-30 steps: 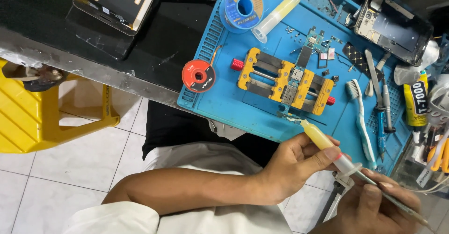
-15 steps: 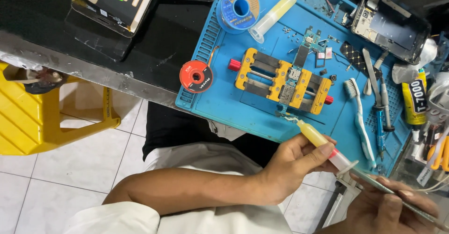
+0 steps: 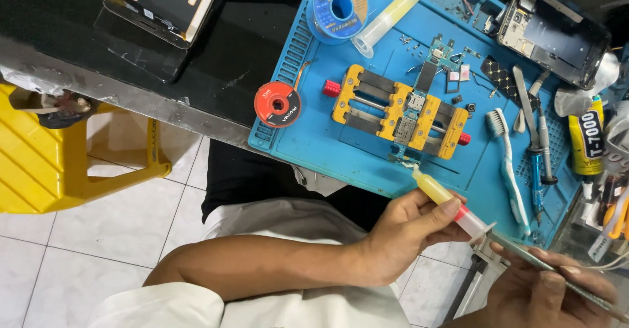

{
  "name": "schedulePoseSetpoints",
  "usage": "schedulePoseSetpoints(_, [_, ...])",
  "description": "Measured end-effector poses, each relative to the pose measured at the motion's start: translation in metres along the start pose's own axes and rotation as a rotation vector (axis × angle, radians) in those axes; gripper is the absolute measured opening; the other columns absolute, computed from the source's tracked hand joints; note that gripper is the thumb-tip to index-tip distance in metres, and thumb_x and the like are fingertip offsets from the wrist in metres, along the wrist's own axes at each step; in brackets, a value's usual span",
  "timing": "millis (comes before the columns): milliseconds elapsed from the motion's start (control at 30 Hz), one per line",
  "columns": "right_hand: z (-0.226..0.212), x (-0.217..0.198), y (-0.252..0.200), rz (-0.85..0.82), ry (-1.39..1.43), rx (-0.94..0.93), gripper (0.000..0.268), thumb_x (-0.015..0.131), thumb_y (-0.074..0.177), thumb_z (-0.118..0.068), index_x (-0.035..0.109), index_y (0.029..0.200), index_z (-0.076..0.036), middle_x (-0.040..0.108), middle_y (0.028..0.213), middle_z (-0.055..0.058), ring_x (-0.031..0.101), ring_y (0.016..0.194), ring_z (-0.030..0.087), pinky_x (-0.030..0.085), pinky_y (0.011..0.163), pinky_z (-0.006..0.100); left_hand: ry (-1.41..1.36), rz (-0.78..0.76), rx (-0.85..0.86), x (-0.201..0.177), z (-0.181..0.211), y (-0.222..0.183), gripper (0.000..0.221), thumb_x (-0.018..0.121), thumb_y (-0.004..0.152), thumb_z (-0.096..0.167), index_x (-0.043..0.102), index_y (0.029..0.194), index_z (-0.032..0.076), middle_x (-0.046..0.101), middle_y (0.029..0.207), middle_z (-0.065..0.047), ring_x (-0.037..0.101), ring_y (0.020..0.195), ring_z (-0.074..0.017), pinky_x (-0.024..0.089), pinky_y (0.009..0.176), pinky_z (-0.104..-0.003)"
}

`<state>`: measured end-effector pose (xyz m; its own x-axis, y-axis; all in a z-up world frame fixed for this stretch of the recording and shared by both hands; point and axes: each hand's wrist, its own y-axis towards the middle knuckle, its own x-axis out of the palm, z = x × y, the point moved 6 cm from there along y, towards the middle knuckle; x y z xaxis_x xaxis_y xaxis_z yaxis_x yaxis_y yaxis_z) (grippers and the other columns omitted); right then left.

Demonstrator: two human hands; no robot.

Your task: Soldering components on a mobile phone motherboard and cleaning the board with a toothbrush.

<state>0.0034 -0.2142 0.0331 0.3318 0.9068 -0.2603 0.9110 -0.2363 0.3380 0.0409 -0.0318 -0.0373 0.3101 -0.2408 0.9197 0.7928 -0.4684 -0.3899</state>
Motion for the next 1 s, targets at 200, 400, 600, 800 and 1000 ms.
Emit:
schedulePoseSetpoints(200, [0.003, -0.007, -0.001, -0.031, -0.020, -0.007, 0.019, 0.053, 0.121, -0.016, 0.045, 0.138, -0.015, 0.055, 0.129, 0.005, 0.067, 0.120, 0.022, 0.071, 0.097, 0.050, 0.051, 0.017, 0.009, -0.006, 0.001, -0.006, 0.041, 0.070, 0.098, 0.025, 0.061, 0.125, -0.004, 0.065, 0.112, -0.015, 0.068, 0.106, -0.0285, 0.061, 0.102, -0.040])
schedulePoseSetpoints(400, [0.031, -0.048, 0.012, 0.016, -0.005, -0.050, 0.021, 0.044, 0.128, -0.027, 0.041, 0.148, -0.022, 0.052, 0.127, 0.013, 0.062, 0.115, 0.031, 0.065, 0.115, 0.059, 0.501, -0.112, 0.032, -0.005, 0.003, -0.024, 0.029, 0.067, 0.100, 0.028, 0.064, 0.118, 0.005, 0.070, 0.116, -0.006, 0.066, 0.111, -0.0131, 0.055, 0.099, -0.025])
schedulePoseSetpoints(600, [0.045, -0.108, 0.053, -0.164, -0.697, -0.012, 0.035, 0.022, 0.123, 0.006, 0.048, 0.141, 0.019, 0.058, 0.134, 0.037, 0.060, 0.124, 0.044, 0.052, 0.108, 0.048, 1.123, -0.222, 0.329, 0.055, 0.087, -0.063, 0.019, 0.062, 0.100, 0.027, 0.064, 0.105, 0.009, 0.070, 0.108, -0.001, 0.067, 0.100, -0.0138, 0.054, 0.093, -0.030])
schedulePoseSetpoints(800, [-0.016, -0.049, 0.103, -0.201, -0.862, -0.046, 0.026, 0.055, 0.131, 0.006, 0.050, 0.152, 0.021, 0.061, 0.131, 0.036, 0.064, 0.109, 0.044, 0.053, 0.090, 0.049, 1.682, -0.239, 0.792, 0.105, 0.156, -0.076, 0.022, 0.070, 0.097, 0.018, 0.065, 0.113, 0.005, 0.068, 0.100, -0.009, 0.063, 0.091, -0.0249, 0.051, 0.085, -0.036])
schedulePoseSetpoints(1000, [-0.004, -0.011, 0.108, -0.268, -1.141, 0.283, 0.043, 0.063, 0.108, -0.008, 0.060, 0.148, 0.007, 0.063, 0.130, 0.034, 0.060, 0.112, 0.045, 0.056, 0.086, 0.058, 1.859, -0.232, 0.964, 0.104, 0.156, -0.077, 0.031, 0.077, 0.096, 0.013, 0.066, 0.125, 0.010, 0.061, 0.106, -0.010, 0.057, 0.092, -0.0300, 0.051, 0.079, -0.043])
